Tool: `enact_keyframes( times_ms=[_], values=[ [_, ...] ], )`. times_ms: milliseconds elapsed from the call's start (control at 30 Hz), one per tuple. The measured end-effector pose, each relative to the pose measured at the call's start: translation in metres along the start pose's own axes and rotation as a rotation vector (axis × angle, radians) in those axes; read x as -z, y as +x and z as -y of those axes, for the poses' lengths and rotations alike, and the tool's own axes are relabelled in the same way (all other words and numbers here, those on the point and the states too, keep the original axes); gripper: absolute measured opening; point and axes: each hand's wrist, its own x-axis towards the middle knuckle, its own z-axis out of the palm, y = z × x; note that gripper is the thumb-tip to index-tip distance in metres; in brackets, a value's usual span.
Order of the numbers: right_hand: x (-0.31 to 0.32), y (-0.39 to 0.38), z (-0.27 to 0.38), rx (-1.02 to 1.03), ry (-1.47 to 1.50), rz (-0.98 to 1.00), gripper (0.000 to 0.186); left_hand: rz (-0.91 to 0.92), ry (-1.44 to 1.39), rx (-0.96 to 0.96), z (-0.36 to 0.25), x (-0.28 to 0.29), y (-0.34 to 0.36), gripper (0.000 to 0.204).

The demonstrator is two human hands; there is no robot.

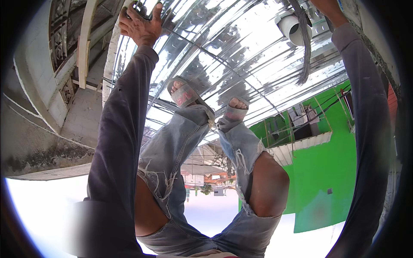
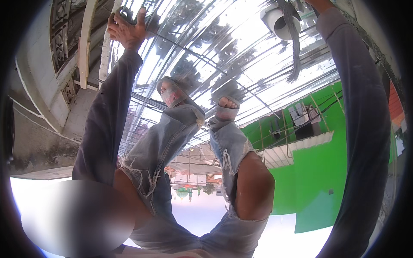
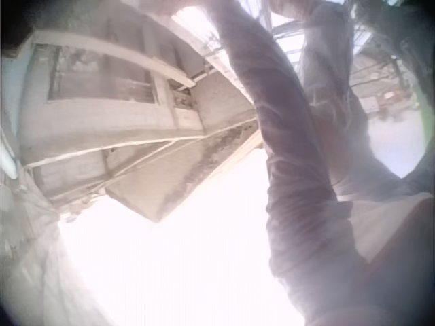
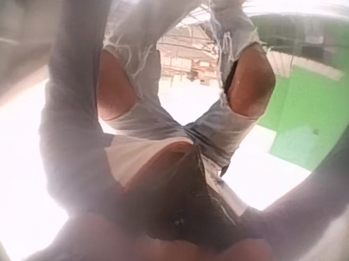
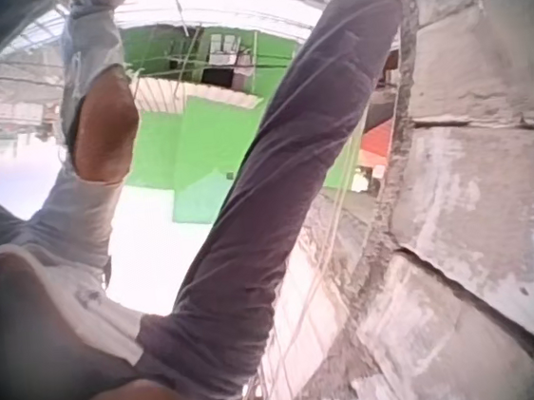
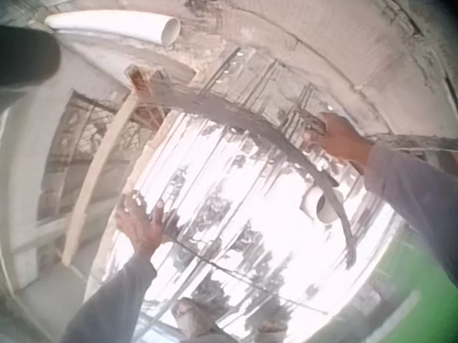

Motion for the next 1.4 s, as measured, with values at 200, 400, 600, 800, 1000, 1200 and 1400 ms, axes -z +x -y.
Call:
enact_keyframes(
  times_ms=[200, 400, 600, 800, 1000, 1200, 1400],
  values=[
    [-0.002, -0.002, -0.001, -0.022, 0.155, 0.039, 0.032, 0.006, 0.011, 0.005, -0.009, 0.006, 0.001, 0.114],
    [-0.004, -0.003, -0.014, -0.014, 0.295, 0.047, 0.029, 0.045, 0.054, 0.044, -0.014, 0.002, 0.001, 0.122],
    [-0.008, 0.000, -0.022, -0.012, 0.163, -0.005, 0.030, 0.065, 0.023, 0.051, -0.018, 0.002, 0.000, 0.109],
    [-0.005, 0.005, -0.015, -0.084, 0.222, 0.031, 0.033, 0.105, -0.008, 0.094, -0.011, 0.000, 0.005, 0.113],
    [-0.005, -0.003, -0.010, -0.093, 0.225, 0.015, 0.033, 0.107, 0.060, 0.097, -0.017, 0.000, 0.001, 0.119],
    [-0.002, -0.007, -0.008, -0.092, 0.128, -0.007, 0.047, 0.146, 0.060, 0.165, -0.019, 0.003, 0.001, 0.128],
    [-0.001, -0.009, 0.002, -0.116, 0.227, 0.021, 0.049, 0.045, 0.030, 0.113, -0.013, 0.004, -0.001, 0.108]
  ],
)
